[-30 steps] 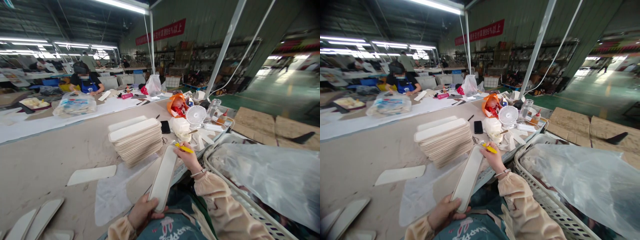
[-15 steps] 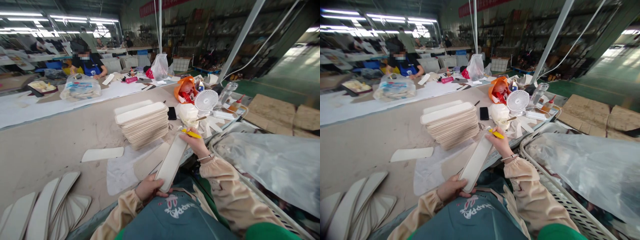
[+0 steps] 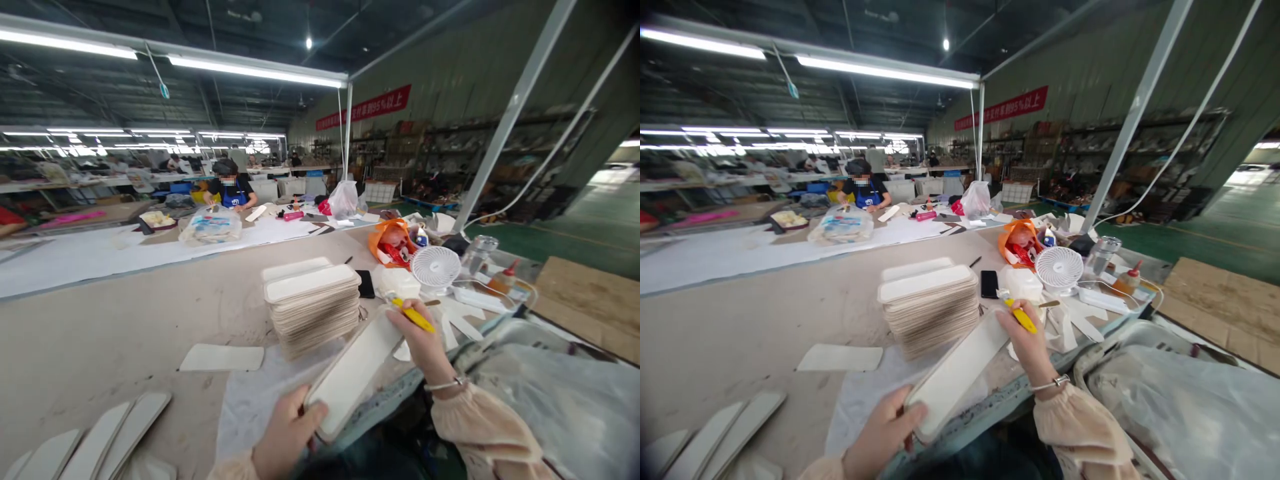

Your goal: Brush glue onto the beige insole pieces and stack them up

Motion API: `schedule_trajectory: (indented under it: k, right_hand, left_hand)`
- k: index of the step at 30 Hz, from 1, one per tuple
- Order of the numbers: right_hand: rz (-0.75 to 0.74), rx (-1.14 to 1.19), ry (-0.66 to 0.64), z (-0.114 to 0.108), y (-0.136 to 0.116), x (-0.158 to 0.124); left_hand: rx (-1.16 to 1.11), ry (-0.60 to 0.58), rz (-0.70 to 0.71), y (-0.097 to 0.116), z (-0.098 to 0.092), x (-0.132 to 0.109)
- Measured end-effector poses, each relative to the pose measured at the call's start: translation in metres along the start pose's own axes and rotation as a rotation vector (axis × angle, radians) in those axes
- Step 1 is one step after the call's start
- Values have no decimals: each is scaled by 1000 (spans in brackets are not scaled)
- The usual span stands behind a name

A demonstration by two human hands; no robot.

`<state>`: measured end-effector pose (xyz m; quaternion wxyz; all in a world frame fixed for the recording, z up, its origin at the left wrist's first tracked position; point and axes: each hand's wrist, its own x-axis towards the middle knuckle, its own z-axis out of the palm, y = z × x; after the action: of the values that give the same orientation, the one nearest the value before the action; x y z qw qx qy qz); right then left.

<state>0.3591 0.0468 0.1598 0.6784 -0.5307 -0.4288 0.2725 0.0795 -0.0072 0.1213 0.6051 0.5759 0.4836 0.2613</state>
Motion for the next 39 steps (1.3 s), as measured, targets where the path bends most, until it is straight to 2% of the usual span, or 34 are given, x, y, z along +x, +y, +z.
schedule_trajectory:
  k: [3, 5, 8, 11, 13, 16, 19, 21, 23, 25, 26, 27, 30, 33, 35, 39]
  right_hand:
    - [-123, -32, -31, 25, -23, 34]
    - [-217, -77, -47, 43, -33, 59]
    - [-309, -157, -39, 68, -35, 92]
    - [-301, -271, -26, 87, -26, 115]
    - [-293, -372, -21, 96, -15, 124]
    - [-295, -521, -43, 103, -1, 130]
    - [-339, -648, -76, 100, 6, 127]
    - [-414, -669, -59, 90, 5, 117]
    - [-480, -626, 0, 75, 4, 100]
    - [-501, -552, 77, 54, 6, 74]
    - [-491, -520, 111, 43, 9, 59]
    - [-467, -492, 144, 31, 14, 42]
    - [-224, -347, 29, 0, 37, -12]
    - [69, -150, -205, -9, 62, -61]
    - [234, -51, -306, -1, 74, -87]
    - [483, 85, -470, 31, 89, -119]
  left_hand:
    - [98, 216, 181, 63, -40, 10]
    - [111, 328, 268, 98, -67, 24]
    - [264, 445, 362, 129, -103, 55]
    - [508, 532, 399, 137, -129, 85]
    - [667, 578, 376, 136, -139, 100]
    - [798, 628, 330, 133, -142, 112]
    - [852, 647, 293, 127, -140, 108]
    - [895, 713, 333, 116, -135, 98]
    - [899, 817, 471, 94, -127, 84]
    - [860, 863, 642, 58, -113, 64]
    - [834, 846, 705, 35, -103, 54]
    - [844, 778, 743, 10, -91, 42]
    - [903, 537, 787, -64, -57, 12]
    - [898, 396, 777, -113, -36, -8]
    - [888, 353, 778, -126, -33, -14]
    - [842, 321, 793, -130, -39, -17]
